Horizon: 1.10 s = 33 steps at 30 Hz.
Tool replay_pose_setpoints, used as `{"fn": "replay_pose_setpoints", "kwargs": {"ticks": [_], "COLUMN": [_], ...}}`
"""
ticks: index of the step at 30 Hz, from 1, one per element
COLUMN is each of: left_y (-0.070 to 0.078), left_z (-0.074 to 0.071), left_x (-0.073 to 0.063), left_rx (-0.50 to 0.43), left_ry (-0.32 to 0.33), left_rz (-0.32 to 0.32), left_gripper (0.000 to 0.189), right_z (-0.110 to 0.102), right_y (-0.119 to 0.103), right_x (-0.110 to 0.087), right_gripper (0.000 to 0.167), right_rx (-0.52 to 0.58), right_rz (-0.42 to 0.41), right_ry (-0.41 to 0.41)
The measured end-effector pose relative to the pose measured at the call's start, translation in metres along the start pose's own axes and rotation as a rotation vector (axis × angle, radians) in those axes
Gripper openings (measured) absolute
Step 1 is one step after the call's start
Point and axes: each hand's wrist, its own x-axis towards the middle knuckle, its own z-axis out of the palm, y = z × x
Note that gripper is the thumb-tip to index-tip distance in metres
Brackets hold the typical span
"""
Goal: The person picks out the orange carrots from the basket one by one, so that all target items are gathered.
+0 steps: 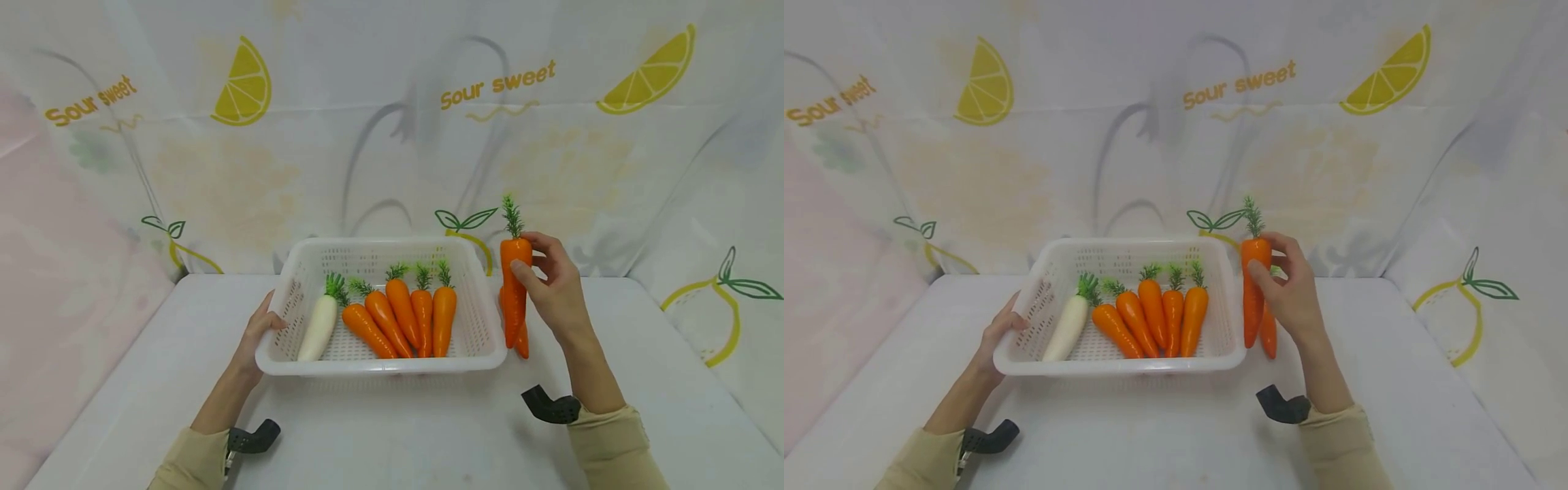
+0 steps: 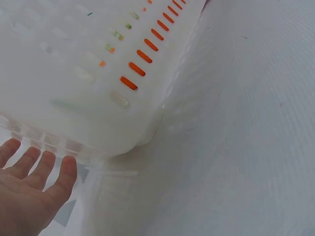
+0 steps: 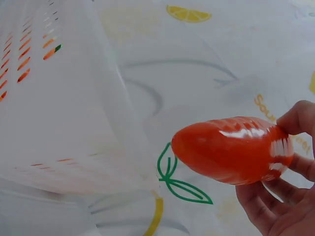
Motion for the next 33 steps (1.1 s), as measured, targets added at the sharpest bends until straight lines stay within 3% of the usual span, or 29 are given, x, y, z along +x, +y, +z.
{"fn": "replay_pose_setpoints", "kwargs": {"ticks": [7, 17, 27, 33], "left_y": [0.0, 0.0, 0.001, 0.0], "left_z": [0.0, 0.0, 0.001, 0.0], "left_x": [-0.001, -0.001, -0.001, -0.001], "left_rx": [-0.001, -0.011, -0.02, -0.014], "left_ry": [-0.005, -0.015, -0.037, -0.044], "left_rz": [0.002, 0.011, 0.002, 0.006], "left_gripper": [0.074, 0.073, 0.075, 0.074], "right_z": [-0.009, -0.021, -0.03, -0.03], "right_y": [0.008, 0.022, 0.051, 0.063], "right_x": [0.003, 0.005, 0.006, 0.004], "right_gripper": [0.046, 0.052, 0.062, 0.063], "right_rx": [-0.09, -0.209, -0.31, -0.353], "right_rz": [0.057, 0.212, 0.335, 0.368], "right_ry": [-0.007, -0.027, -0.083, -0.088]}}
